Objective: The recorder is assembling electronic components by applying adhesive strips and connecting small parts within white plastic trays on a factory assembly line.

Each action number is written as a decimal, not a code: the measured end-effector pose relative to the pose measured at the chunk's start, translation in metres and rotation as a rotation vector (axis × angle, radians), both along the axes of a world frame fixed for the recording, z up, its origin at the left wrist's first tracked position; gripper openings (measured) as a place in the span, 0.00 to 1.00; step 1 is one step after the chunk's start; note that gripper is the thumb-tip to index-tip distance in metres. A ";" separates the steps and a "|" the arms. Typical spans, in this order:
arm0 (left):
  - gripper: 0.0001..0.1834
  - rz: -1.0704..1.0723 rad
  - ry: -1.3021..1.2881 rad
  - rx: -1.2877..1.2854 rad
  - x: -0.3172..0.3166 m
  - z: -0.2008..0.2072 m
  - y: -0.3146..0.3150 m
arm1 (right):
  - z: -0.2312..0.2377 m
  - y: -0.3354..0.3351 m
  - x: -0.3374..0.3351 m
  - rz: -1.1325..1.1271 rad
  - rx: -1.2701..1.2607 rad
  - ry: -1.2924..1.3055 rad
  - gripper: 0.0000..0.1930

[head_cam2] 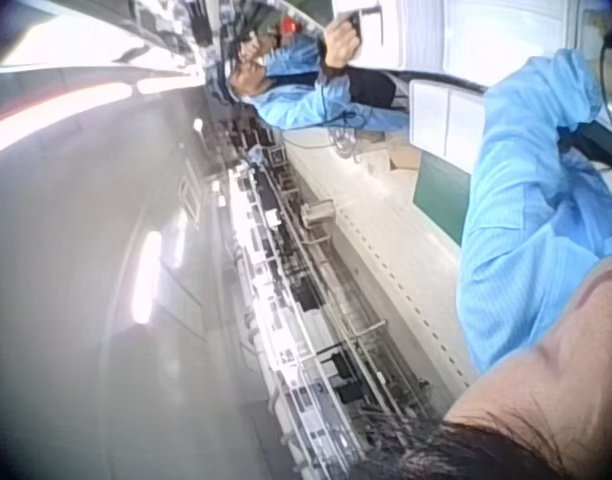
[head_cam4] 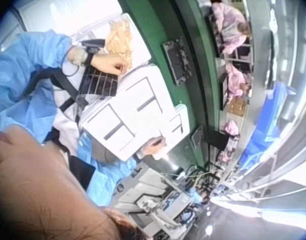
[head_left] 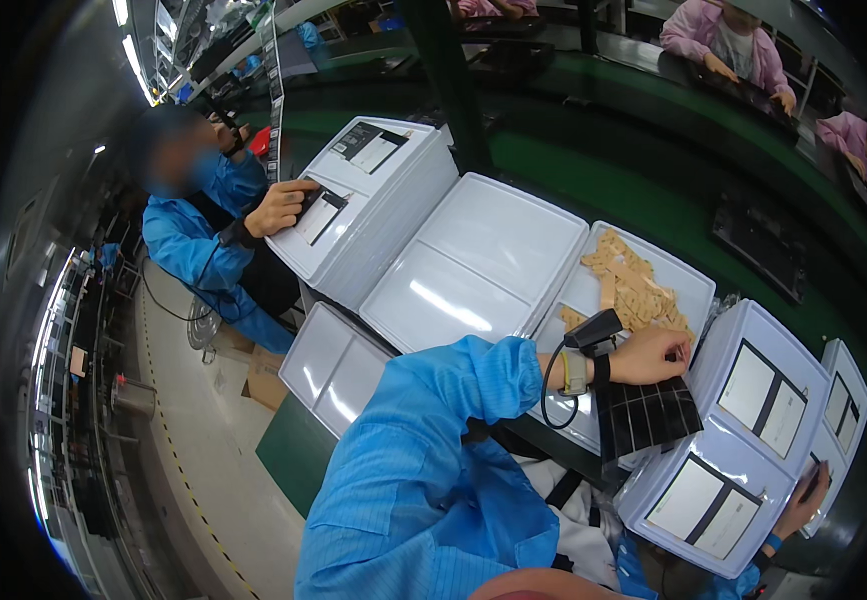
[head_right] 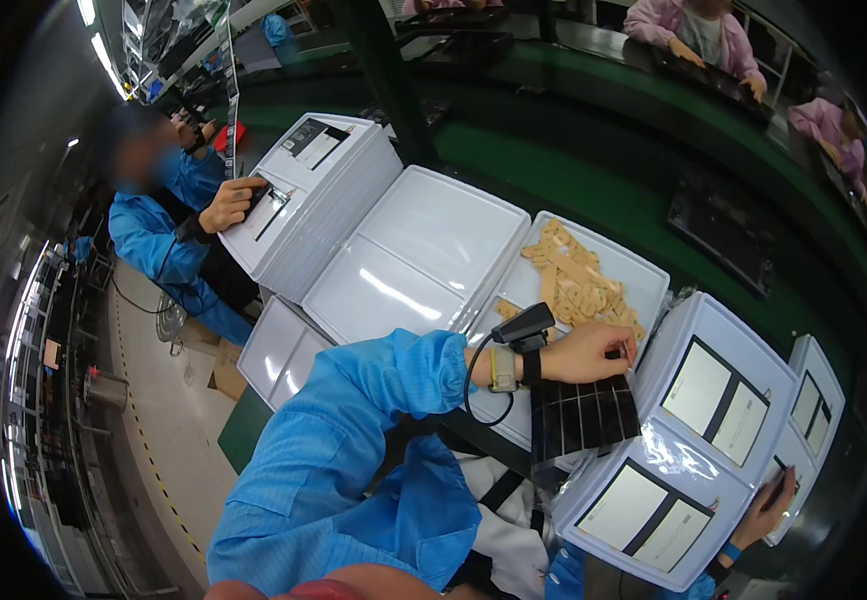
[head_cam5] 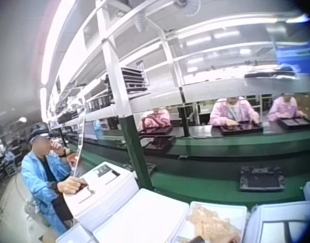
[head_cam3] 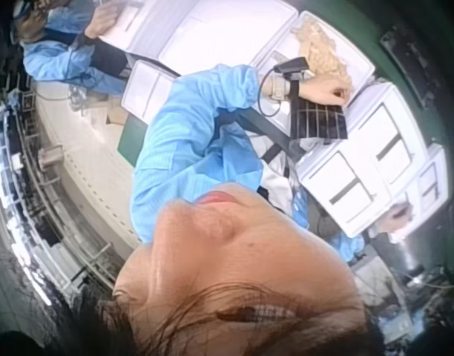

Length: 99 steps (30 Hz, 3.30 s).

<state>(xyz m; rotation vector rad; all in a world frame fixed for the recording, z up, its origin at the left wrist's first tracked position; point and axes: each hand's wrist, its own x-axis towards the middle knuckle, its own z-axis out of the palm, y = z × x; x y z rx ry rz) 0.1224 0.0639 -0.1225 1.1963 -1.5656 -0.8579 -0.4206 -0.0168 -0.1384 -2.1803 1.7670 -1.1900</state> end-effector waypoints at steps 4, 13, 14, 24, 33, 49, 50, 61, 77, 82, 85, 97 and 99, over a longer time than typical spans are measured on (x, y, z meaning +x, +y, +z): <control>0.07 -0.004 -0.024 0.011 -0.001 0.000 0.000 | 0.019 0.012 0.018 0.074 -0.128 0.406 0.31; 0.07 -0.002 -0.012 0.023 0.001 0.000 0.002 | -0.006 0.037 0.018 -0.410 0.036 0.561 0.33; 0.07 -0.011 -0.013 0.026 0.001 0.002 0.003 | -0.005 0.044 0.023 -0.748 0.163 0.657 0.33; 0.05 0.017 0.106 0.087 0.001 -0.007 0.002 | -0.053 0.059 0.001 -0.375 0.229 -0.767 0.30; 0.09 -0.066 0.019 0.111 -0.010 -0.004 -0.007 | -0.071 0.054 -0.127 -0.426 0.155 -0.030 0.15; 0.05 -0.084 0.166 0.356 0.007 0.007 0.002 | -0.003 -0.035 -0.069 -0.184 0.183 -0.797 0.33; 0.05 -0.091 0.172 0.349 0.005 0.008 0.002 | -0.013 -0.032 -0.053 -0.223 0.063 -0.487 0.31; 0.05 -0.096 0.225 0.314 0.006 0.008 0.001 | 0.025 -0.011 -0.012 -0.007 0.107 0.106 0.40; 0.07 -0.117 0.193 0.440 0.030 0.059 -0.011 | 0.008 -0.273 0.020 -0.010 0.205 0.416 0.37; 0.09 -0.032 0.260 0.438 0.061 0.113 0.003 | 0.166 -0.196 0.112 0.441 0.492 0.010 0.27; 0.11 0.014 0.149 0.433 0.070 0.127 -0.011 | 0.255 -0.104 0.184 0.776 0.368 0.042 0.22; 0.22 0.619 -0.737 0.191 0.174 0.096 0.082 | 0.252 0.071 0.435 1.370 0.029 0.622 0.20; 0.38 0.550 -0.952 0.460 0.175 0.083 0.125 | 0.209 0.059 0.463 1.359 -0.007 0.603 0.16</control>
